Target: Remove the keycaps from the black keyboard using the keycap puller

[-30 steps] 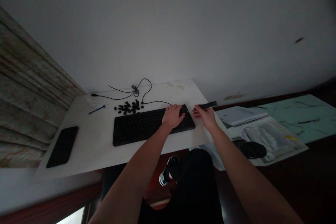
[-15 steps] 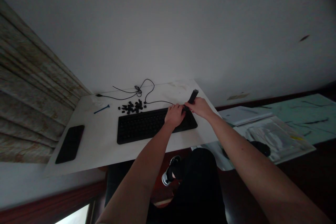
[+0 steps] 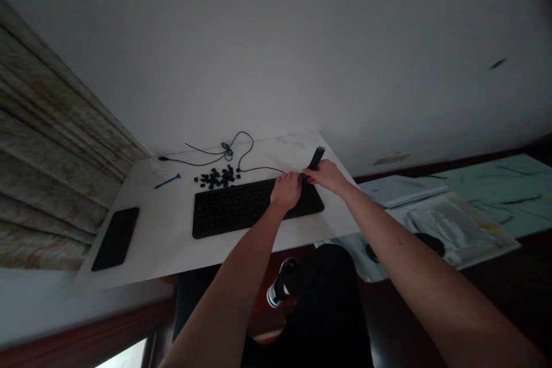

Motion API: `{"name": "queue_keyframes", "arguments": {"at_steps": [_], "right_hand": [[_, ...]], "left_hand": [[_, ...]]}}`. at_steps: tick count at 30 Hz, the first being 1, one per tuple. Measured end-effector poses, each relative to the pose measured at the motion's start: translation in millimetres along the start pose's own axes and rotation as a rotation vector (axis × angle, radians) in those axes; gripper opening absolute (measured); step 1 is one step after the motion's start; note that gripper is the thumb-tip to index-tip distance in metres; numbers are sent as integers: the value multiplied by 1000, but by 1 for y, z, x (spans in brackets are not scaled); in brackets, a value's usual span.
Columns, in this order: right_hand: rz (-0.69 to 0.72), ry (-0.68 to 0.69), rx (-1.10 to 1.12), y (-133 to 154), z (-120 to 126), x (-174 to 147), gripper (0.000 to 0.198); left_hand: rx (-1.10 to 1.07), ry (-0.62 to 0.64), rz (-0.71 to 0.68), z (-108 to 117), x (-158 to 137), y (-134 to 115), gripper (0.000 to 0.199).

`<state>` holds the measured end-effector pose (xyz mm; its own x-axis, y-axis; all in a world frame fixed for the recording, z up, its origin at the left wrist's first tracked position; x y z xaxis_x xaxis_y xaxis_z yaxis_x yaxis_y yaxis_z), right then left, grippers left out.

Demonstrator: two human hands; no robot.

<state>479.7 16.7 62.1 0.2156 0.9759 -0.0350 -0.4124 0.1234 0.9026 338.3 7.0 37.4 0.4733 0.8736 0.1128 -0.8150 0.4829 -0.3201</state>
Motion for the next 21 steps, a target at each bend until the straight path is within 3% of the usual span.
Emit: {"name": "queue_keyframes", "arguments": {"at_steps": [6,9,15,21], "right_hand": [[194,13,-415,22,0,0,28],[200,0,-495,23,3,-1,29],[165,-8,-327,11,2,0,27],[4,21,0,-5,-3,4,16]], "left_hand": [[-10,6,5,2,0,0,32],[-20,11,6,2,0,0,33],[-24,4,-3,2,0,-1,32],[-9,6,-13,0,0,0,32]]}}
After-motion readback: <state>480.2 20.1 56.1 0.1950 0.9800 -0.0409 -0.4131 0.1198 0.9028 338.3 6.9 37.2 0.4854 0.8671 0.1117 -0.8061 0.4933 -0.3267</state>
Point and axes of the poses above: each hand's wrist, its own x-axis towards the middle knuckle, its own z-axis out of the back of the hand, y = z × x, the point moved 6 cm from there along x, towards the middle knuckle, and after that the axes turned 6 degrees about z, right-handed, at the moved point
